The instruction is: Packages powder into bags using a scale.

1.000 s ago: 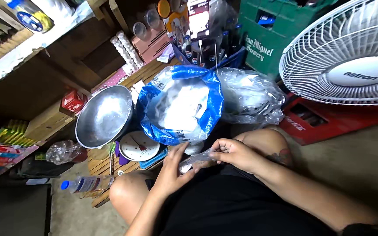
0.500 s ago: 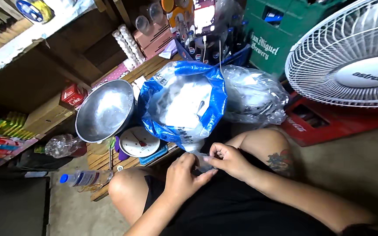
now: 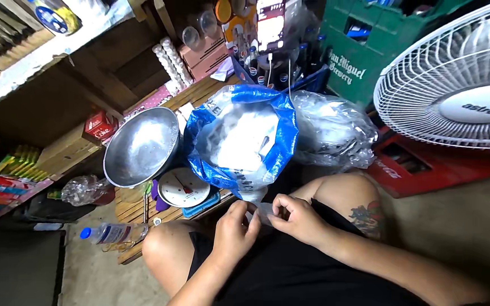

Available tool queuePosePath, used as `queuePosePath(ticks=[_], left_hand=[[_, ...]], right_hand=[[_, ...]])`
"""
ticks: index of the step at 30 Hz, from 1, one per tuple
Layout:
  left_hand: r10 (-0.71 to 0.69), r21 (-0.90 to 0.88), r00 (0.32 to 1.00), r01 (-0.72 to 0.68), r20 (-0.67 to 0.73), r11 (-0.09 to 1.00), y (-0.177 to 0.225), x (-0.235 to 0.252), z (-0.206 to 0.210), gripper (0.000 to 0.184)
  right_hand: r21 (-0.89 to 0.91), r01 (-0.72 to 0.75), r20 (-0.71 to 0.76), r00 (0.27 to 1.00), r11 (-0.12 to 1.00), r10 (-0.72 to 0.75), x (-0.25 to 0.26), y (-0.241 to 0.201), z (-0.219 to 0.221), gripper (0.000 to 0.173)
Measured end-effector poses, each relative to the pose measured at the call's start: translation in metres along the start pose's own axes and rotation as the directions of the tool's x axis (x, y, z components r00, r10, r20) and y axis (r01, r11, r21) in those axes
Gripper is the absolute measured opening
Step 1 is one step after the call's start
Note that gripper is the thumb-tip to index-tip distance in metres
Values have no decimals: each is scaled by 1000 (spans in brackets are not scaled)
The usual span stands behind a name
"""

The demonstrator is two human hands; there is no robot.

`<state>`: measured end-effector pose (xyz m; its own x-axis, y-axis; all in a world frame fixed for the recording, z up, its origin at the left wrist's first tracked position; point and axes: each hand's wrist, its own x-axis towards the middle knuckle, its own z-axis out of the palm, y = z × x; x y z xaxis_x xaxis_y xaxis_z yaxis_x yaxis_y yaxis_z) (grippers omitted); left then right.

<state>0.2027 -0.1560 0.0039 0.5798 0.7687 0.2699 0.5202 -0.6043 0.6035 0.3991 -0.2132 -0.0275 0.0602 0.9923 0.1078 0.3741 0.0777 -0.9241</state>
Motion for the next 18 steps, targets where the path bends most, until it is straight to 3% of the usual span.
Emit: queuePosePath(ticks=[2, 4, 7, 11, 15, 18], left_hand=[[29, 9, 999, -29, -40, 1000, -1, 0, 1, 21], [72, 129, 996, -65, -53, 990, 0, 0, 2, 18], [75, 286, 997, -76, 12, 955, 4, 0, 5, 17], [68, 218, 998, -64, -11, 974, 2, 1, 3, 16], [34, 19, 999, -33, -5, 999, -3, 1, 2, 18], [4, 29, 999, -6, 49, 1000, -4, -2, 6, 16]], right_hand=[[-90, 17, -21, 1000, 996, -19, 0, -1, -1, 15], [-155, 39, -64, 997, 987, -50, 0, -2, -2, 15], [-215, 78, -151, 982, 973, -112, 2, 0, -3, 15], [-229, 76, -136, 985, 971, -109, 0, 2, 0, 18], [165, -68, -53, 996, 984, 78, 6, 1, -9, 19], [482, -165, -7, 981, 861, 192, 10, 4, -10, 11]])
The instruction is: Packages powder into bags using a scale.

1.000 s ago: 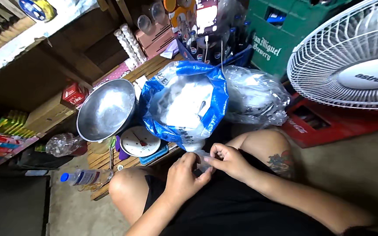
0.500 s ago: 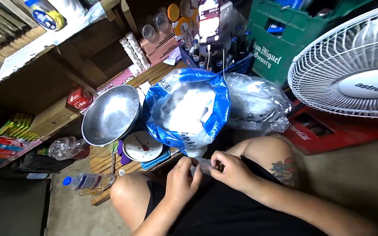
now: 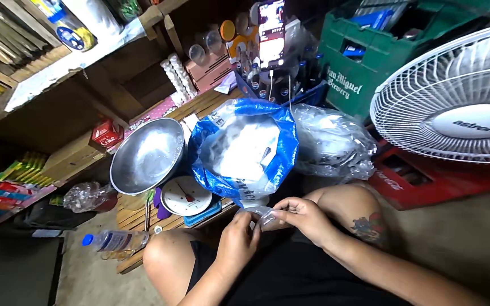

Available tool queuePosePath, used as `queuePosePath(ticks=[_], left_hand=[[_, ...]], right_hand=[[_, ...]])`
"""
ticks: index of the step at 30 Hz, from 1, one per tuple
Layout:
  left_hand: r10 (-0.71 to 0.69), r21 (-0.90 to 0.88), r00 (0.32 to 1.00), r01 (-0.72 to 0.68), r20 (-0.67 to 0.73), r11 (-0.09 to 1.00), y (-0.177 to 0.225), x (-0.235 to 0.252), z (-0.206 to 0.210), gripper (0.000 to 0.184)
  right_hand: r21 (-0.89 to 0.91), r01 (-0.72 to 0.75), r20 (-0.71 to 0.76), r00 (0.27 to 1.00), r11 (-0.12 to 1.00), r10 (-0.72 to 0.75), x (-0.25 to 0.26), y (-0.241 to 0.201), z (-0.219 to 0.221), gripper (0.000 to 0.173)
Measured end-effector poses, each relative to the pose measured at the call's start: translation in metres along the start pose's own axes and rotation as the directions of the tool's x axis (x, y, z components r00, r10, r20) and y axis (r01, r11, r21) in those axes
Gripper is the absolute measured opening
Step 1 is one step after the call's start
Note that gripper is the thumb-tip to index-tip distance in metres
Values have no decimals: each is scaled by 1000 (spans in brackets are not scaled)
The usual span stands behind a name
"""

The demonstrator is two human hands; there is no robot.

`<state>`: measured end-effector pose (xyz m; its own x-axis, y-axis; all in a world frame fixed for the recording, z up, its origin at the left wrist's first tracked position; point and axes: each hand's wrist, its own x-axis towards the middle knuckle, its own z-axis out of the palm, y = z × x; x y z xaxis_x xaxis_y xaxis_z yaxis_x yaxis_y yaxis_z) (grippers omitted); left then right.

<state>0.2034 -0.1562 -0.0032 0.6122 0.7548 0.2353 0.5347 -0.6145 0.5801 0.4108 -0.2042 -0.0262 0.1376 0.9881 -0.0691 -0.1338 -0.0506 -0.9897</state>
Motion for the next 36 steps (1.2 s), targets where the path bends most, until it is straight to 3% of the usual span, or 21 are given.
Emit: queuePosePath(ticks=[3, 8, 14, 20, 22, 24, 26, 31, 36], left_hand=[[-34, 16, 998, 34, 56, 999, 1, 0, 2, 15], [-106, -116, 991, 115, 83, 986, -6, 5, 2, 16], [-107, -361, 994, 92, -21, 928, -16, 6, -1, 19], [-49, -488, 997, 16, -54, 873, -14, 5, 2, 21], [19, -480, 997, -51, -71, 876, -16, 6, 4, 22], [73, -492, 995, -98, -70, 865, -18, 7, 5, 22], [58, -544, 998, -55, -13, 837, -19, 7, 6, 22], [-63, -777, 962, 251, 265, 577, -18, 5, 4, 22], [-144, -886, 909, 414, 391, 208, -12, 4, -4, 25]], right_hand=[[217, -128, 40, 992, 968, 122, -1, -3, 4, 8], [439, -343, 262, 933, 830, 247, -2, -3, 3, 5], [362, -394, 402, 884, 845, 240, 0, 4, 1, 5], [173, -269, 450, 877, 948, 167, -1, 5, 0, 9], [208, -291, 464, 870, 934, 168, 0, 4, -3, 3], [306, -355, 480, 859, 883, 179, 0, 2, -6, 8], [412, -413, 490, 852, 812, 185, 1, 3, -8, 12], [537, -487, 541, 825, 689, 162, 2, 11, -8, 16], [462, -432, 589, 802, 774, 96, 3, 13, -6, 16]])
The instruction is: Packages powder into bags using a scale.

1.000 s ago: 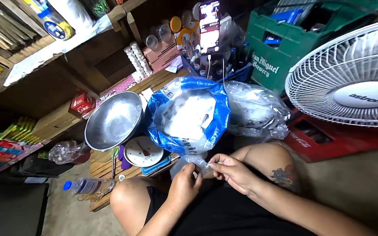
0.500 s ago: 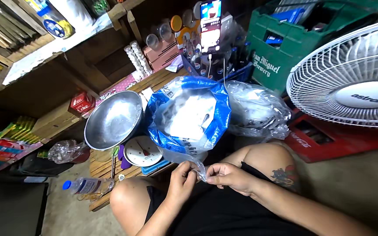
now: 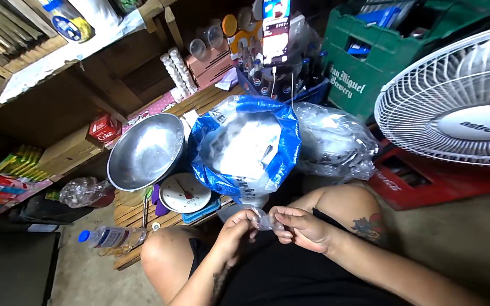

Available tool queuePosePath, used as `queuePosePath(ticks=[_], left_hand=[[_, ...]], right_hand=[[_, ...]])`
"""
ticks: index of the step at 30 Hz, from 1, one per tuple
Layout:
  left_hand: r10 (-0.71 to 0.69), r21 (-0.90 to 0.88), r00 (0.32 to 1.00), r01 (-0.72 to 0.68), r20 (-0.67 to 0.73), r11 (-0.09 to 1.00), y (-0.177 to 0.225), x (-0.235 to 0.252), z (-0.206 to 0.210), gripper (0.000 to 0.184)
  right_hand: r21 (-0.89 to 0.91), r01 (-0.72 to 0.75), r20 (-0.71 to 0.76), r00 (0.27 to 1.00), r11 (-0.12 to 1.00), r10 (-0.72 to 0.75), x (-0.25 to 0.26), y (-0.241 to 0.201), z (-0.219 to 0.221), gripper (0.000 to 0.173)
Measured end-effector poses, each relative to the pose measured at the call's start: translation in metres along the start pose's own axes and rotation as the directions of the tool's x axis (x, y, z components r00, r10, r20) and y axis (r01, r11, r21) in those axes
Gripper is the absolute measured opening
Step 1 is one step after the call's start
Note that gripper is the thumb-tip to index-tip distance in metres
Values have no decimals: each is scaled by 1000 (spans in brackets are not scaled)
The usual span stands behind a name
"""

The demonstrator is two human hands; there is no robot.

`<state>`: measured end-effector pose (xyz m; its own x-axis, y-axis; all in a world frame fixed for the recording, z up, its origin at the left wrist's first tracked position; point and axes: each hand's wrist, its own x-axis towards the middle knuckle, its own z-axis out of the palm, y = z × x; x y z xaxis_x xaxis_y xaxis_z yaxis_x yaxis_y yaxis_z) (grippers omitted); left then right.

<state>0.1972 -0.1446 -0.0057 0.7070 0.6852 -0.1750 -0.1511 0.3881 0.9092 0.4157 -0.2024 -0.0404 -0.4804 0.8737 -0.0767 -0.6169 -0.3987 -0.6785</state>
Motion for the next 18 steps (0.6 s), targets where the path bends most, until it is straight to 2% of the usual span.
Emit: queuePosePath(ticks=[2, 7, 10, 14, 18], left_hand=[[-45, -110, 999, 46, 18, 993, -1, 0, 0, 24], [-6, -230, 987, 43, 159, 972, -8, 2, -5, 16], [26, -164, 989, -2, 145, 986, -10, 1, -1, 15], [17, -64, 991, -9, 133, 998, -13, 2, 6, 19], [82, 55, 983, -92, 165, 994, -20, 5, 10, 27]], right_hand=[[-49, 27, -32, 999, 998, -29, 1, -1, 2, 11], [-188, 100, -188, 973, 977, -136, 3, 1, 12, 29], [-191, 173, -265, 939, 966, -221, 3, 0, 17, 28], [-243, 322, -378, 837, 915, -396, 6, 4, 21, 23], [-389, 375, -363, 777, 841, -514, 6, 7, 22, 23]])
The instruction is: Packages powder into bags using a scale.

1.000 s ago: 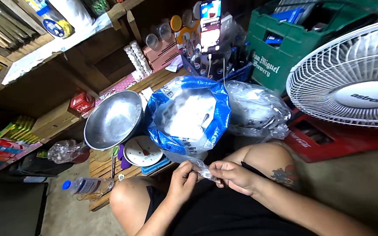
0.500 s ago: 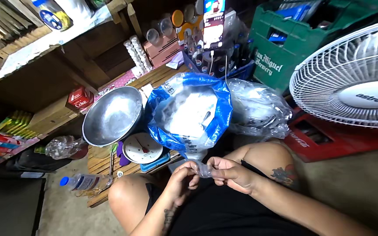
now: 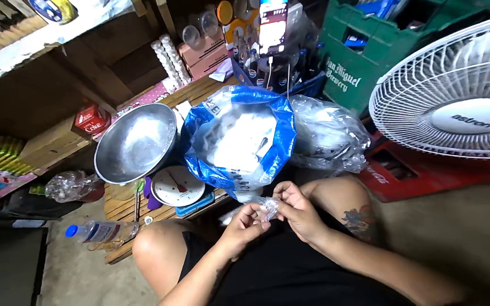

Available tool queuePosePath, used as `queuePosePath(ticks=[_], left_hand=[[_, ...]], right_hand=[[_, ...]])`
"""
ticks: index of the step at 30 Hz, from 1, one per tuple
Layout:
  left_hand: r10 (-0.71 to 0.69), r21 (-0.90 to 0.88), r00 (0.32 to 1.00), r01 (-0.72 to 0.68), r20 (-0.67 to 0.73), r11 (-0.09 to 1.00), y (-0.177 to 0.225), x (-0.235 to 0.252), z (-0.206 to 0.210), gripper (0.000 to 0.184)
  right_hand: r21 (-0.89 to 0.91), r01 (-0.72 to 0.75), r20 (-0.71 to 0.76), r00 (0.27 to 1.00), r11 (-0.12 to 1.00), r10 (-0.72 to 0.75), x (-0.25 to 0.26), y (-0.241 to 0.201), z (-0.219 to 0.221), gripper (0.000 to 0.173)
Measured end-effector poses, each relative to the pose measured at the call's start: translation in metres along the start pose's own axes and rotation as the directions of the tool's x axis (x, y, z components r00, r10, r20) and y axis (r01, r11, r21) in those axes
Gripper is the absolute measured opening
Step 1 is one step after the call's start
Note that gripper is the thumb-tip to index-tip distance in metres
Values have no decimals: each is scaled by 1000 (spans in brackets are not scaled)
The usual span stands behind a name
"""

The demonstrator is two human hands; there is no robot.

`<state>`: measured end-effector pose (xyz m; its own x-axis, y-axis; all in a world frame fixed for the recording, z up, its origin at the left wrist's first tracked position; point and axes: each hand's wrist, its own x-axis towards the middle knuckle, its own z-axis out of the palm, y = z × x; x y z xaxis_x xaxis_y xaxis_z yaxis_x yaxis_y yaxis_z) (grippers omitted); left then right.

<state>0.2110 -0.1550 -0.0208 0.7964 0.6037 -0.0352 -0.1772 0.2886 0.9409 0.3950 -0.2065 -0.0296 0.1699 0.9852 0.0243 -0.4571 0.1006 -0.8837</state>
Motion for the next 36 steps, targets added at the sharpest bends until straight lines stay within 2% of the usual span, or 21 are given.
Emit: queuePosePath(ticks=[3, 7, 10, 14, 16, 19, 22, 25, 27, 28, 32, 36], left_hand=[[91, 116, 995, -86, -43, 989, -2, 1, 6, 30], [182, 179, 974, -156, -133, 971, 0, 2, 8, 34], [197, 290, 960, -134, -199, 948, -4, 3, 5, 31], [208, 414, 948, -94, -242, 906, -5, 5, 3, 17], [294, 554, 927, -122, -233, 823, -4, 6, 0, 13], [400, 765, 895, -115, -197, 633, 1, 5, -6, 21], [465, 841, 871, -124, -163, 527, 4, 4, -11, 21], [543, 878, 838, -224, -49, 424, 5, 3, -14, 14], [533, 891, 843, -293, 71, 346, 5, 0, -15, 6], [512, 902, 852, -302, 110, 309, 5, -2, -13, 10], [501, 965, 860, -207, 102, 159, 7, -3, -9, 19], [472, 983, 863, -177, 181, -52, 8, -6, -2, 23]], right_hand=[[-214, 105, 10, 994, 971, -105, -1, 5, -1, 32], [-486, 197, 60, 979, 851, -193, 0, 12, -7, 40], [-532, 254, 105, 966, 808, -234, -2, 14, -5, 34], [-587, 354, 172, 934, 729, -315, -4, 14, -1, 31], [-606, 349, 200, 937, 715, -287, -5, 13, 0, 32], [-617, 304, 235, 951, 725, -199, -6, 11, 1, 41], [-594, 237, 202, 969, 769, -142, -4, 10, 0, 42], [-568, 207, 140, 978, 797, -154, -2, 9, -5, 37], [-547, 223, 120, 975, 807, -188, -1, 10, -7, 33], [-538, 227, 112, 974, 812, -198, -1, 10, -7, 30], [-528, 186, 88, 982, 829, -164, 1, 8, -7, 25], [-539, 187, 105, 982, 821, -155, 2, 10, -9, 21]])
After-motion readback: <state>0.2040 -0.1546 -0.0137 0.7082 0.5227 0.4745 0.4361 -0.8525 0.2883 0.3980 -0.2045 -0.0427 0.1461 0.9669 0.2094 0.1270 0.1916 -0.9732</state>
